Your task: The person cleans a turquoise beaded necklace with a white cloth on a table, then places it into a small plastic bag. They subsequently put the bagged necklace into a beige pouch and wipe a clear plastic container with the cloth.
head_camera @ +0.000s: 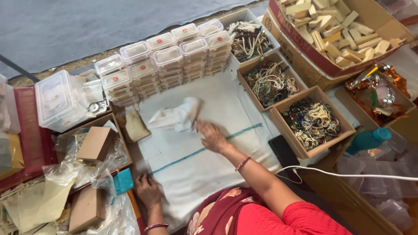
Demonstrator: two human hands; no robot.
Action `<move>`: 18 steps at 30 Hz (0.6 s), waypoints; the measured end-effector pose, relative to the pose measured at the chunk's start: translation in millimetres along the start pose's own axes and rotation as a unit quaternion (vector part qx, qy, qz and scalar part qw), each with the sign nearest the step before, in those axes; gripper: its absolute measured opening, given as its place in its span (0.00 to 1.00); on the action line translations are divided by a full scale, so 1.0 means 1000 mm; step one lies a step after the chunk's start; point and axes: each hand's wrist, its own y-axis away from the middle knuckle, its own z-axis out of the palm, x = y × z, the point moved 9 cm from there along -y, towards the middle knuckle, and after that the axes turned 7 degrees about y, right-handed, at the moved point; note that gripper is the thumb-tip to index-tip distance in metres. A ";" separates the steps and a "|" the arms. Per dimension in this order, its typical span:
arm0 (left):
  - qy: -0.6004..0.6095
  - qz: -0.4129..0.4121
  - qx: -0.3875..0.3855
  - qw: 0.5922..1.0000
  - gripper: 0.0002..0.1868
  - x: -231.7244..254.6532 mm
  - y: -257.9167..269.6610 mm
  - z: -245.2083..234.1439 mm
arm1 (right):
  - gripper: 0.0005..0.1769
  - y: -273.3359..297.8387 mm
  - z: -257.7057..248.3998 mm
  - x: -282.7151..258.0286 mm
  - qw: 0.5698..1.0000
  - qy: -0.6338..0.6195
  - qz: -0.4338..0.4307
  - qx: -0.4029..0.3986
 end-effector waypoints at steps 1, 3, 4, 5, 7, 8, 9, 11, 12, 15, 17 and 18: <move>-0.001 -0.004 0.003 1.000 0.13 0.003 0.000 -0.003 | 0.43 0.016 0.009 0.014 1.000 0.001 -0.005 -0.002; -0.015 0.014 0.003 1.000 0.11 0.012 0.002 -0.008 | 0.26 0.048 0.021 0.038 0.988 0.147 -0.041 0.039; -0.018 0.010 0.005 1.000 0.11 0.016 0.001 -0.015 | 0.26 0.060 0.016 0.060 0.988 0.146 -0.045 0.036; -0.015 0.021 0.002 1.000 0.12 0.023 0.002 -0.021 | 0.22 0.077 0.004 0.087 0.980 0.185 -0.022 0.071; -0.010 0.034 -0.001 0.999 0.13 0.033 0.001 -0.023 | 0.19 0.099 -0.019 0.133 0.969 0.225 0.003 0.106; -0.012 0.032 -0.002 0.999 0.13 0.034 -0.001 -0.021 | 0.17 0.105 -0.035 0.157 0.949 0.281 0.046 0.133; -0.016 0.029 -0.007 0.999 0.14 0.035 0.001 -0.019 | 0.14 0.117 -0.050 0.180 0.925 0.334 0.089 0.156; -0.015 0.015 -0.010 1.000 0.14 0.030 0.001 -0.018 | 0.12 0.118 -0.042 0.206 0.945 0.289 0.087 0.127; -0.017 0.001 -0.010 1.000 0.15 0.025 0.003 -0.019 | 0.11 0.119 -0.034 0.218 0.962 0.241 0.082 0.099; -0.019 -0.003 -0.003 1.000 0.17 0.027 -0.004 -0.021 | 0.11 0.109 -0.037 0.206 0.955 0.281 0.037 0.093; -0.022 0.003 -0.004 1.000 0.17 0.025 -0.007 -0.018 | 0.11 0.106 -0.047 0.216 0.956 0.268 0.040 0.109; -0.022 0.011 -0.008 1.000 0.18 0.023 -0.010 -0.017 | 0.11 0.102 -0.053 0.221 0.957 0.257 0.048 0.123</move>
